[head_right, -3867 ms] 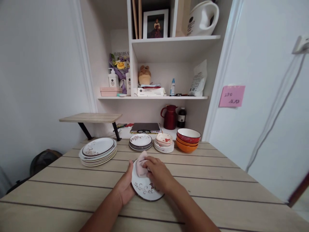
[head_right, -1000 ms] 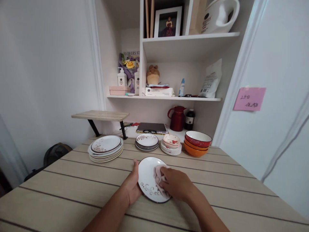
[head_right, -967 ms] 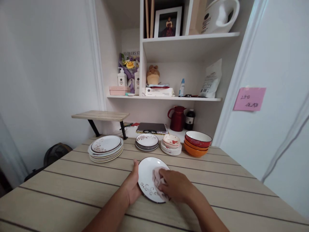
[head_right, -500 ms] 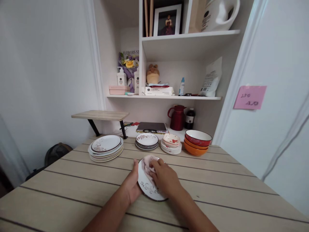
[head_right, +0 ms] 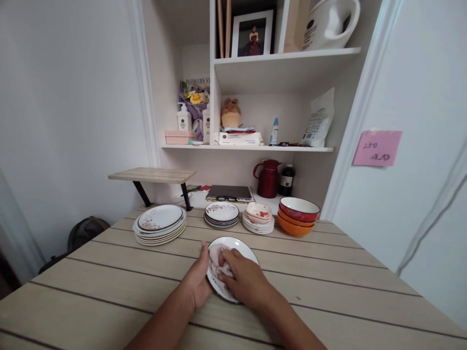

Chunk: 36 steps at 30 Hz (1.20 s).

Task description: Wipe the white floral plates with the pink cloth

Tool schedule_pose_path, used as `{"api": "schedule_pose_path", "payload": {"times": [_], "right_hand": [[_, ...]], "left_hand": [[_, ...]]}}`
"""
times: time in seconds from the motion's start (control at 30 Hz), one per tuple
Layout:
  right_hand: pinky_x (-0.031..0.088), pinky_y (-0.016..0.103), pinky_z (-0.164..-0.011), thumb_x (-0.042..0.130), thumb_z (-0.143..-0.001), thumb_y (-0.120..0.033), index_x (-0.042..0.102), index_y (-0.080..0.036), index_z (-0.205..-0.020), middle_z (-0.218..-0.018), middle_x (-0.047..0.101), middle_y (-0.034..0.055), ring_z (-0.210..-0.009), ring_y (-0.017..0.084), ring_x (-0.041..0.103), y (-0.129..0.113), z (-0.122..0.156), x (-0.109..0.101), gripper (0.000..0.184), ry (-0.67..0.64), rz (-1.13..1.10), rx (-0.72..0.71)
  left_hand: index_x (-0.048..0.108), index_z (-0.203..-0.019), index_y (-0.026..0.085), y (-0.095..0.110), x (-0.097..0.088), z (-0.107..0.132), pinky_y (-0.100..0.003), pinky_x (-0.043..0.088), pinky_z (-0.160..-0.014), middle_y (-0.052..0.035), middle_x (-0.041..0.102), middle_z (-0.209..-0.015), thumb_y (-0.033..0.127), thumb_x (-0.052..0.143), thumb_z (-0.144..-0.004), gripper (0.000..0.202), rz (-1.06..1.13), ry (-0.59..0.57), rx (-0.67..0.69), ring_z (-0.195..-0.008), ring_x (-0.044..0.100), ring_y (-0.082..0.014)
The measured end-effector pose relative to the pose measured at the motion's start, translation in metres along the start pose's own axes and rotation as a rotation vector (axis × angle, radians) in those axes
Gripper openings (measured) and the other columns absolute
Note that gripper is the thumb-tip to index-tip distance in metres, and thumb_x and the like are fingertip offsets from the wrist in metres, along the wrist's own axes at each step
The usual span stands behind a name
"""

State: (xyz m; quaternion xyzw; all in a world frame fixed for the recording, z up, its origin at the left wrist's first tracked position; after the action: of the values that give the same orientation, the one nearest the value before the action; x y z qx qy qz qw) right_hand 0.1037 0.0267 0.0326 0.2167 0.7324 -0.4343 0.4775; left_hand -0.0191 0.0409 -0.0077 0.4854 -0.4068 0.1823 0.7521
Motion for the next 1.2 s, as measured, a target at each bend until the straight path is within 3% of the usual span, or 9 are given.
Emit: {"api": "schedule_pose_path", "payload": {"times": [0.17, 0.3, 0.47, 0.63, 0.8, 0.93, 1.0, 1.07, 1.2], "right_hand": [[0.034, 0.028, -0.066, 0.049, -0.086, -0.036, 0.051, -0.027, -0.105, -0.106, 0.062, 0.0030, -0.083, 0.019, 0.059, 0.010, -0.004, -0.001, 0.021, 0.025, 0.083, 0.179], [0.030, 0.029, -0.061, 0.047, -0.085, -0.040, 0.053, -0.023, -0.104, -0.100, 0.067, 0.0088, -0.086, 0.026, 0.061, 0.020, 0.004, -0.013, 0.027, -0.058, 0.217, 0.309], [0.030, 0.028, -0.061, 0.053, -0.080, -0.039, 0.056, -0.023, -0.092, -0.087, 0.067, 0.0052, -0.077, 0.022, 0.058, 0.008, 0.016, -0.018, 0.020, -0.176, 0.163, 0.139], [0.038, 0.027, -0.071, 0.051, -0.084, -0.032, 0.052, -0.025, -0.100, -0.097, 0.064, 0.0016, -0.085, 0.018, 0.057, -0.012, 0.009, -0.004, 0.018, -0.080, -0.088, -0.039], [0.039, 0.032, -0.080, 0.045, -0.088, -0.031, 0.049, -0.026, -0.115, -0.119, 0.056, 0.0079, -0.098, 0.021, 0.058, 0.001, -0.006, 0.003, 0.027, 0.035, 0.062, 0.070], [0.037, 0.033, -0.069, 0.042, -0.089, -0.038, 0.050, -0.024, -0.112, -0.110, 0.063, 0.0096, -0.092, 0.026, 0.061, 0.027, -0.003, -0.011, 0.028, 0.009, 0.203, 0.303], [0.034, 0.032, -0.065, 0.044, -0.087, -0.040, 0.052, -0.022, -0.107, -0.102, 0.066, 0.0104, -0.089, 0.028, 0.061, 0.034, 0.003, -0.018, 0.028, -0.049, 0.252, 0.349], [0.032, 0.031, -0.062, 0.047, -0.084, -0.041, 0.054, -0.022, -0.101, -0.096, 0.067, 0.0101, -0.084, 0.028, 0.061, 0.034, 0.010, -0.022, 0.026, -0.120, 0.263, 0.309], [0.032, 0.029, -0.063, 0.054, -0.081, -0.040, 0.055, -0.023, -0.092, -0.087, 0.066, 0.0040, -0.077, 0.021, 0.058, 0.012, 0.015, -0.018, 0.020, -0.185, 0.120, 0.098]], "left_hand": [[0.051, -0.131, 0.014, 0.000, 0.002, 0.002, -0.043, 0.046, -0.094, -0.0165, 0.066, -0.118, 0.066, 0.034, -0.084, 0.072, 0.001, -0.016, -0.017, -0.108, 0.062, -0.0281], [0.048, -0.134, 0.015, 0.002, 0.005, 0.005, -0.044, 0.044, -0.096, -0.0160, 0.063, -0.123, 0.066, 0.033, -0.085, 0.073, -0.006, -0.044, -0.027, -0.112, 0.060, -0.0290], [0.052, -0.130, 0.013, 0.001, 0.005, 0.005, -0.043, 0.045, -0.094, -0.0164, 0.065, -0.120, 0.068, 0.032, -0.084, 0.075, -0.022, -0.017, -0.046, -0.109, 0.061, -0.0298], [0.058, -0.120, 0.004, 0.000, 0.000, 0.002, -0.041, 0.047, -0.090, -0.0202, 0.069, -0.108, 0.067, 0.038, -0.083, 0.075, -0.034, 0.109, 0.001, -0.102, 0.064, -0.0304], [0.055, -0.125, 0.012, 0.000, 0.001, 0.000, -0.041, 0.047, -0.090, -0.0167, 0.069, -0.111, 0.064, 0.036, -0.085, 0.069, -0.005, 0.090, -0.003, -0.101, 0.065, -0.0275], [0.051, -0.132, 0.014, -0.001, 0.002, 0.003, -0.042, 0.045, -0.094, -0.0165, 0.066, -0.118, 0.064, 0.034, -0.086, 0.070, -0.001, 0.055, -0.008, -0.106, 0.063, -0.0280], [0.050, -0.133, 0.014, -0.001, 0.004, 0.005, -0.043, 0.044, -0.096, -0.0165, 0.064, -0.121, 0.066, 0.033, -0.085, 0.072, -0.015, 0.035, -0.030, -0.108, 0.062, -0.0289], [0.051, -0.132, 0.015, -0.001, 0.006, 0.007, -0.043, 0.043, -0.096, -0.0160, 0.064, -0.121, 0.067, 0.031, -0.084, 0.073, -0.028, 0.019, -0.046, -0.108, 0.062, -0.0295], [0.055, -0.127, 0.012, -0.001, 0.008, 0.007, -0.042, 0.046, -0.092, -0.0163, 0.066, -0.116, 0.067, 0.031, -0.085, 0.073, -0.027, 0.001, -0.055, -0.104, 0.064, -0.0293]]}}
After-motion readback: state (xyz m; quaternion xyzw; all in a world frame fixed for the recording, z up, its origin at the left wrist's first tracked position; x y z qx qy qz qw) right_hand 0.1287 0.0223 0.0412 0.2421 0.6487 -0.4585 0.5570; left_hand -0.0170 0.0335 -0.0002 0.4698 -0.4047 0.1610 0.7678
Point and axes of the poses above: each hand's wrist, its own z-axis away from the middle knuckle, its own x-axis out of the palm, y = z × x, the point moved 2 cm from there along -z, towards the middle knuckle
